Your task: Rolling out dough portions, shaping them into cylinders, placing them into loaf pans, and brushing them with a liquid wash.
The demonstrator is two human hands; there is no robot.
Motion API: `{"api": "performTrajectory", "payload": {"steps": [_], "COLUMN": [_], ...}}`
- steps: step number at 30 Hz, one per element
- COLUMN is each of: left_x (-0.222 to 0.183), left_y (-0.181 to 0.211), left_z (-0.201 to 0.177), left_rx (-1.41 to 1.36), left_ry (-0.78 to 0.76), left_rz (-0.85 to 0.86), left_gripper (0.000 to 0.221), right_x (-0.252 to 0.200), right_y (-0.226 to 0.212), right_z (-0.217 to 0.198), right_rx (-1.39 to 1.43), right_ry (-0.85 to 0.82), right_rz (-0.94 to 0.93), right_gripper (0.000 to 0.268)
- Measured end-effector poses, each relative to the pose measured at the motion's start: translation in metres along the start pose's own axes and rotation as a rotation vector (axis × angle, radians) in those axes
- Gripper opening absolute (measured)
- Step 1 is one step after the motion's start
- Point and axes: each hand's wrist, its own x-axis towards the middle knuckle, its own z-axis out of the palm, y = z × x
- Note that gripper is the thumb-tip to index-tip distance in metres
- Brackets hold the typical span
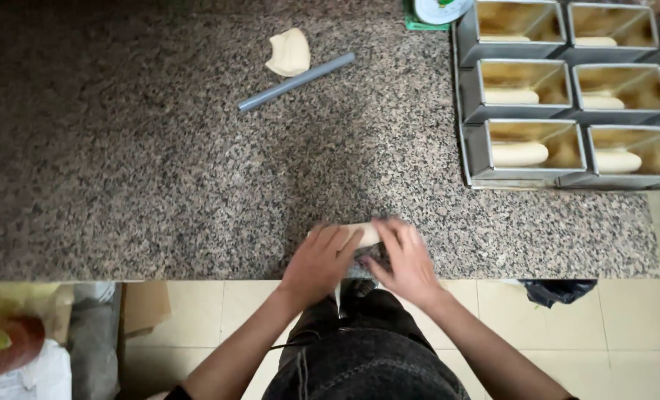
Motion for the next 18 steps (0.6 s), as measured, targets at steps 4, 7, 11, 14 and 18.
{"api": "performTrajectory", "payload": {"steps": [4,7,11,14,18], "left_x": [0.019,0.030,0.070,0.127,0.190], "left_y": [-0.016,-0.020,-0.024,-0.011,0.011], "left_z": [0.009,0.014,-0.019,-0.056,-0.027], "left_rx": [-0.028,-0.184,-0.622,-1.055,-1.259], "left_ry": [-0.290,-0.550,-0.463,-0.607,-0.631], "left_rz": [0.062,0.015,-0.185,-0.468,-0.593], "left_gripper": [0.095,0.084,0.084,0.098,0.107], "right_x": [0.027,0.038,0.048,0.042,0.024], "right_y": [0.008,0.014,0.009,0.028,0.084], "right_z": [0.000,0.008,-0.037,-0.077,-0.138], "right_rx": [-0.097,-0.170,0.097,0.201,0.249], "right_ry": [-0.230,-0.225,-0.217,0.010,0.402], "right_rz": [0.074,0.081,0.247,0.287,0.476], "right_gripper": [0.100,0.061,0.072,0.080,0.064]}}
